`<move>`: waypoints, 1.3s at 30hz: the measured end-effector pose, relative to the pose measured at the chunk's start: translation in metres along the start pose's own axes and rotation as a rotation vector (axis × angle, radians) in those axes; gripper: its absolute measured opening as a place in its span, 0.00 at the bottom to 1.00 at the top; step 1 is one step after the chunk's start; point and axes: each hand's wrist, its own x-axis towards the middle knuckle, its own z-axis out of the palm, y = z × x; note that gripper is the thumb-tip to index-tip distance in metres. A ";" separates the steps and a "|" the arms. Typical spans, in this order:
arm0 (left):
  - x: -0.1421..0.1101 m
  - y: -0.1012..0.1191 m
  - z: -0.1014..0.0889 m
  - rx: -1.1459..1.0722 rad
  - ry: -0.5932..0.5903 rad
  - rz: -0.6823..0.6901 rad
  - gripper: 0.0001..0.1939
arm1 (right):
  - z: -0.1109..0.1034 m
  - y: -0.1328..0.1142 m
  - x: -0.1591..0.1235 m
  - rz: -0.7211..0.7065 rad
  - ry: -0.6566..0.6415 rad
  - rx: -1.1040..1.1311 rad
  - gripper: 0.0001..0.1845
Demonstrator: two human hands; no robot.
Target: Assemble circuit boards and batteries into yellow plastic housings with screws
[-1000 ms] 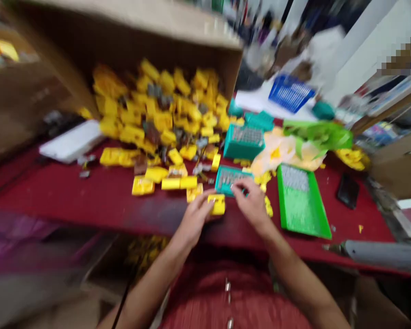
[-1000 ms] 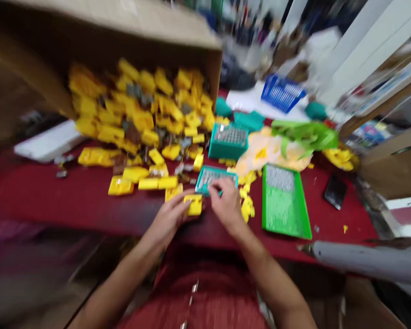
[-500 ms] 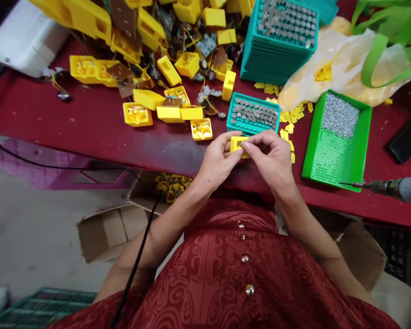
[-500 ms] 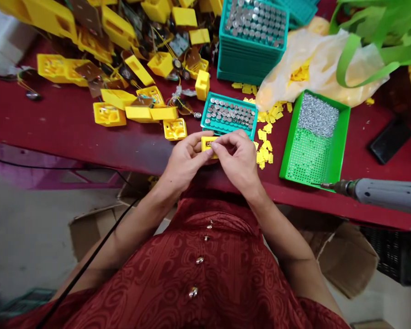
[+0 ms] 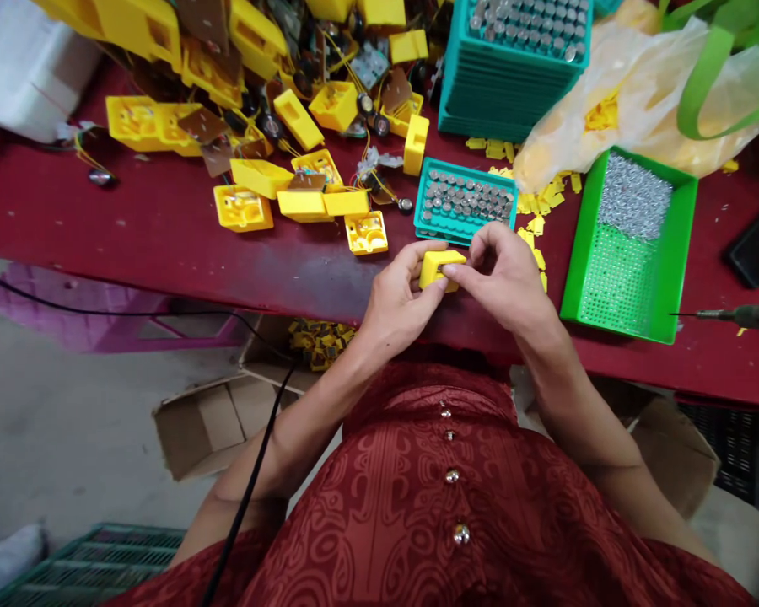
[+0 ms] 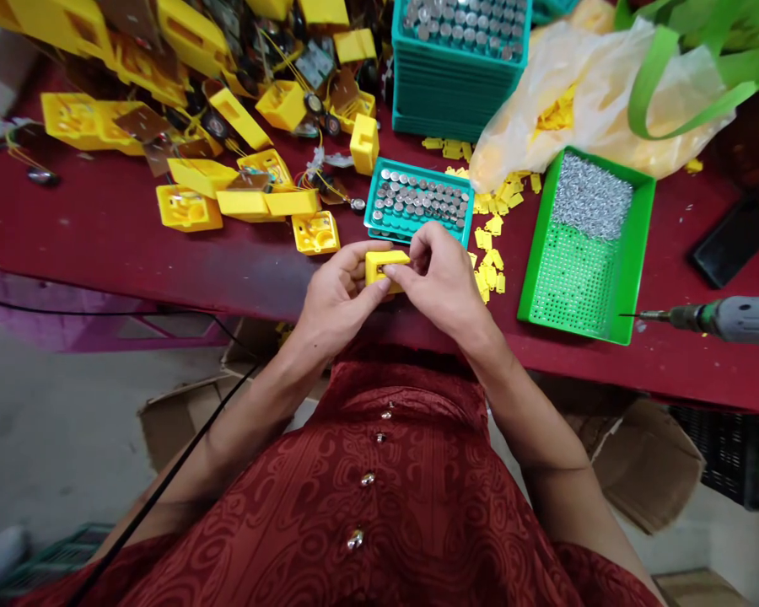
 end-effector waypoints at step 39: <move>-0.007 0.014 0.006 -0.309 -0.171 -0.442 0.20 | -0.027 0.046 -0.055 -0.314 0.208 -0.084 0.09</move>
